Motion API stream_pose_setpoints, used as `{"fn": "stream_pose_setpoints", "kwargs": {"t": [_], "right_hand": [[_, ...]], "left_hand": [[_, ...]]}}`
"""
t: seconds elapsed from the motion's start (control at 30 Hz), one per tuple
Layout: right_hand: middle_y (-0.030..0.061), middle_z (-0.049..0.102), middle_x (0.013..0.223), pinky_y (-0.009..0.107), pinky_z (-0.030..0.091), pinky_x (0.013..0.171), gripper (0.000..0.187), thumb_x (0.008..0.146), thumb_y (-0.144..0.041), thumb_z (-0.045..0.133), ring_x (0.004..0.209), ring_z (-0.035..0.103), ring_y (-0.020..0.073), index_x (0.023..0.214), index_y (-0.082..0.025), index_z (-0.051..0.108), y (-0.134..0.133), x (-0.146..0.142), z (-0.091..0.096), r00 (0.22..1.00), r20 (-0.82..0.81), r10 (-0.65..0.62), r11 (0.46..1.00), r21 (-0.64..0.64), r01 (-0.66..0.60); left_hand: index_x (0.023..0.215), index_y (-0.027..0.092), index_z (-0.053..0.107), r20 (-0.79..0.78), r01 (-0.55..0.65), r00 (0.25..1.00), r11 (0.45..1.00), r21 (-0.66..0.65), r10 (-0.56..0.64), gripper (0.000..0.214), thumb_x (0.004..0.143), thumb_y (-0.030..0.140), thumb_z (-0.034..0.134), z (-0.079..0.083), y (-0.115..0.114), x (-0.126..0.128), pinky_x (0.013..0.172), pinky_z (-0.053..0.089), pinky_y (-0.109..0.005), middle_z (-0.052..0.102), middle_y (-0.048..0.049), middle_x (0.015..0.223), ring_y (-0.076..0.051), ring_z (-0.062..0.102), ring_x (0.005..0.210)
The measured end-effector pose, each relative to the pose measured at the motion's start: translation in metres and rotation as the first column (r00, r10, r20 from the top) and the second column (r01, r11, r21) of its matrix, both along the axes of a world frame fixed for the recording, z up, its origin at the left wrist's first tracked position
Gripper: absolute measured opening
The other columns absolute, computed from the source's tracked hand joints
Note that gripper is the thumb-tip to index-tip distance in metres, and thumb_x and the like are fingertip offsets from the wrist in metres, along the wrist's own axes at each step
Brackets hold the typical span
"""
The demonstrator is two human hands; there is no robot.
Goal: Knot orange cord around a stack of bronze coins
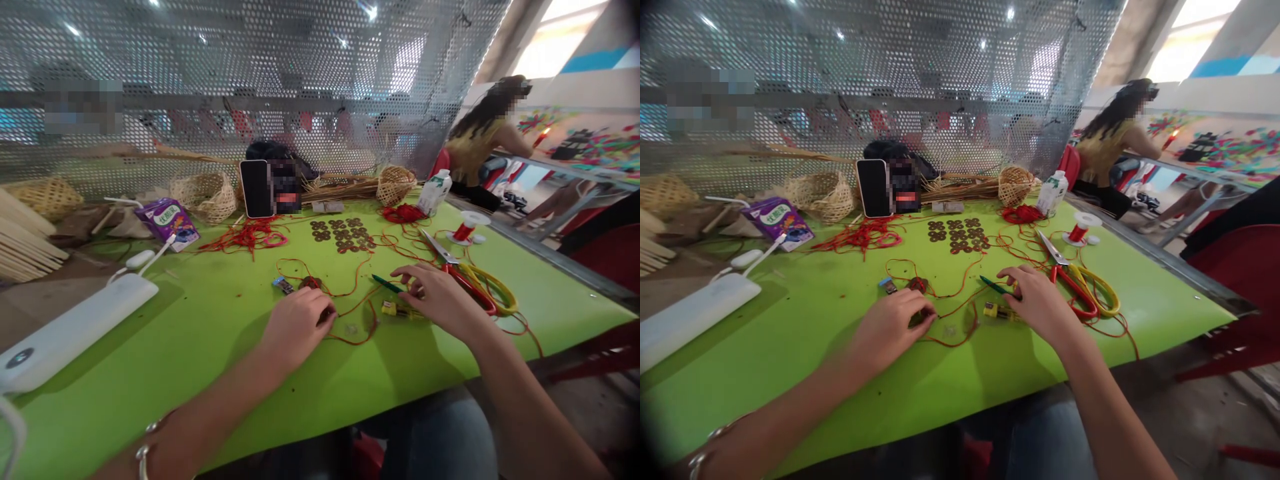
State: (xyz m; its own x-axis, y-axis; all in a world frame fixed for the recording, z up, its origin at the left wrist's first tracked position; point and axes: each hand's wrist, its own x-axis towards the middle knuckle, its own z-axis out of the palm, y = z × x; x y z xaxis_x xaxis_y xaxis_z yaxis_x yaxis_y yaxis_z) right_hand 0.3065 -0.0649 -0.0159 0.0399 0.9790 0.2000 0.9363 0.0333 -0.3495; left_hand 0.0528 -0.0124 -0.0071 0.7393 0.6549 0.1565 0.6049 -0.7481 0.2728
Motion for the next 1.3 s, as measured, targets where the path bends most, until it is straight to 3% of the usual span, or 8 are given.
{"fn": "stream_pose_setpoints", "kwargs": {"t": [0.4,0.67,0.9,1.17,1.3], "right_hand": [[0.0013,0.068,0.076,0.024,0.044,0.057,0.029,0.077,-0.014,0.057,0.061,0.063,0.0148,0.104,-0.021,0.063,0.004,-0.011,0.010,0.999,0.007,0.039,0.998,-0.045,-0.039],[0.0041,0.068,0.096,0.025,0.047,0.069,0.032,0.076,-0.008,0.053,0.079,0.066,0.0174,0.104,-0.020,0.063,0.006,-0.012,0.022,0.994,0.060,0.088,0.990,-0.112,-0.081],[0.0028,0.066,0.099,0.026,0.046,0.068,0.041,0.074,-0.002,0.049,0.078,0.065,0.0167,0.108,-0.021,0.062,-0.001,-0.016,0.030,0.979,0.123,0.160,0.980,-0.140,-0.142],[0.0047,0.066,0.098,0.029,0.047,0.069,0.021,0.079,-0.009,0.054,0.070,0.064,0.0165,0.093,-0.017,0.067,-0.001,-0.028,0.027,0.984,0.131,0.123,0.986,-0.127,-0.106],[0.0050,0.066,0.098,0.029,0.047,0.070,0.021,0.078,-0.009,0.055,0.073,0.064,0.0175,0.094,-0.017,0.067,-0.001,-0.029,0.027,0.981,0.140,0.135,0.985,-0.124,-0.118]], "left_hand": [[0.080,0.015,0.065,-0.017,0.022,1.000,0.999,0.027,-0.022,0.009,0.085,0.017,0.058,-0.002,0.000,0.000,0.067,0.048,-0.032,0.067,-0.0044,0.079,-0.021,0.060,0.078],[0.077,0.014,0.066,-0.042,0.036,0.999,0.993,0.112,-0.032,0.011,0.084,0.019,0.060,-0.003,-0.001,0.002,0.065,0.048,-0.031,0.068,-0.0038,0.075,-0.021,0.060,0.074],[0.087,0.014,0.069,0.044,0.079,0.995,0.976,0.201,-0.089,0.009,0.085,0.018,0.061,-0.008,-0.001,-0.008,0.067,0.050,-0.034,0.070,-0.0047,0.081,-0.021,0.061,0.076],[0.095,0.017,0.069,0.022,0.200,0.978,0.957,0.210,-0.209,0.015,0.083,0.013,0.060,-0.005,0.000,-0.008,0.071,0.050,-0.035,0.070,-0.0048,0.091,-0.021,0.060,0.082],[0.093,0.015,0.069,-0.013,0.174,0.985,0.965,0.197,-0.175,0.015,0.087,0.019,0.056,-0.003,0.002,0.004,0.070,0.049,-0.035,0.069,-0.0060,0.087,-0.022,0.059,0.082]]}}
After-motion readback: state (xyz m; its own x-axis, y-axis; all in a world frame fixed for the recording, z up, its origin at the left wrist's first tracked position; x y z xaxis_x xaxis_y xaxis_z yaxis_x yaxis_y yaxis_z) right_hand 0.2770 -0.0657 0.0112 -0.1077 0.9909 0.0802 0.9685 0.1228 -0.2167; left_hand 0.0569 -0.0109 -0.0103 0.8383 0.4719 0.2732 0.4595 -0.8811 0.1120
